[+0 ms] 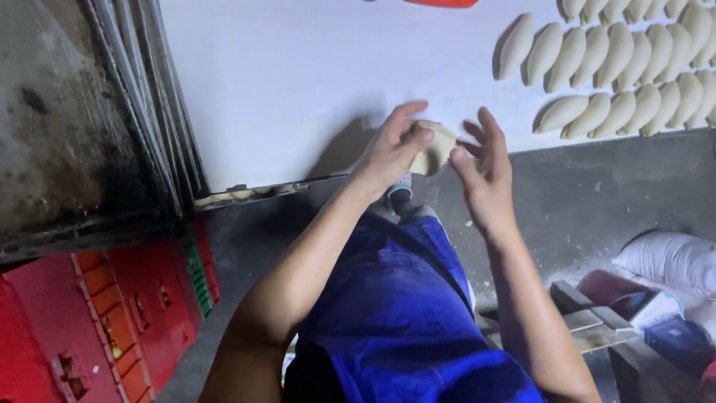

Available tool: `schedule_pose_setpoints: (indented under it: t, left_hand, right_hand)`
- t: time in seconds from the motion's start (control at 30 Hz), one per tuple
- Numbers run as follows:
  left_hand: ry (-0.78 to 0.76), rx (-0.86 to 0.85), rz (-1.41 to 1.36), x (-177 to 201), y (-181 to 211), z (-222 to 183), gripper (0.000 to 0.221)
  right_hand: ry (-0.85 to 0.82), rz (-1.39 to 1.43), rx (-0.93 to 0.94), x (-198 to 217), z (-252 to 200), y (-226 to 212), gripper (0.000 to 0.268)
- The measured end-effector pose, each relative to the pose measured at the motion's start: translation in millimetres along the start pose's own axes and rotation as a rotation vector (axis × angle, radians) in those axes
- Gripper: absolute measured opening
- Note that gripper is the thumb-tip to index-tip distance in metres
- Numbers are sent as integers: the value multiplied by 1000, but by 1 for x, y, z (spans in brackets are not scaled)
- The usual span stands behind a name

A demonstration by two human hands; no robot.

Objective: Shaping individual pieces of dough into elongated rolls by rolling them on a flat surface with hands.

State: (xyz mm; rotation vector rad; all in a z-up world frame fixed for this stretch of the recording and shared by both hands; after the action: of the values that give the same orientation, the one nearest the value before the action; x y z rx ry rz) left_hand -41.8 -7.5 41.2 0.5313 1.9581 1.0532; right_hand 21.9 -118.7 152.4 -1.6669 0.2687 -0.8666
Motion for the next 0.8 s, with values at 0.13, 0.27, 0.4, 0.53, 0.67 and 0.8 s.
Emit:
schedule_pose_setpoints:
  t: [0.13,0.27,0.4,0.53,0.67,0.8]
  left_hand:
    - [227,32,132,-6,18,-10,62]
    - [283,134,85,-9,14,-10,73]
    - [447,118,176,-4,9,9,71]
    - [493,-172,383,7,31,29,77]
    - [470,-247,523,-23,18,41,71]
    - [520,-183,496,-20,22,26,69]
  right_hand:
    - [75,294,-230,1,10,43,49]
    - [127,205,-173,-6,8,39,48]
    - [78,3,-94,-14,5,27,58]
    - [153,72,-22,-24,4,-17,49]
    - [554,146,-55,-18,34,41,46]
    - [345,116,-165,-26,75,78,78]
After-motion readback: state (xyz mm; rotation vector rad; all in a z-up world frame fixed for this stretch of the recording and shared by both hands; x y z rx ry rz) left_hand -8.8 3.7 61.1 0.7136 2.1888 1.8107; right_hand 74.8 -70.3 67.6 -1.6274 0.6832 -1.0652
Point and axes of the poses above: each hand's wrist, its own z-axis towards the middle knuckle, its own x-axis out of the back of the hand, y = z × x, the point moved 6 cm from there along z, towards the middle knuckle, and after that the axes turned 1 degree about y, right-handed, at the moved point
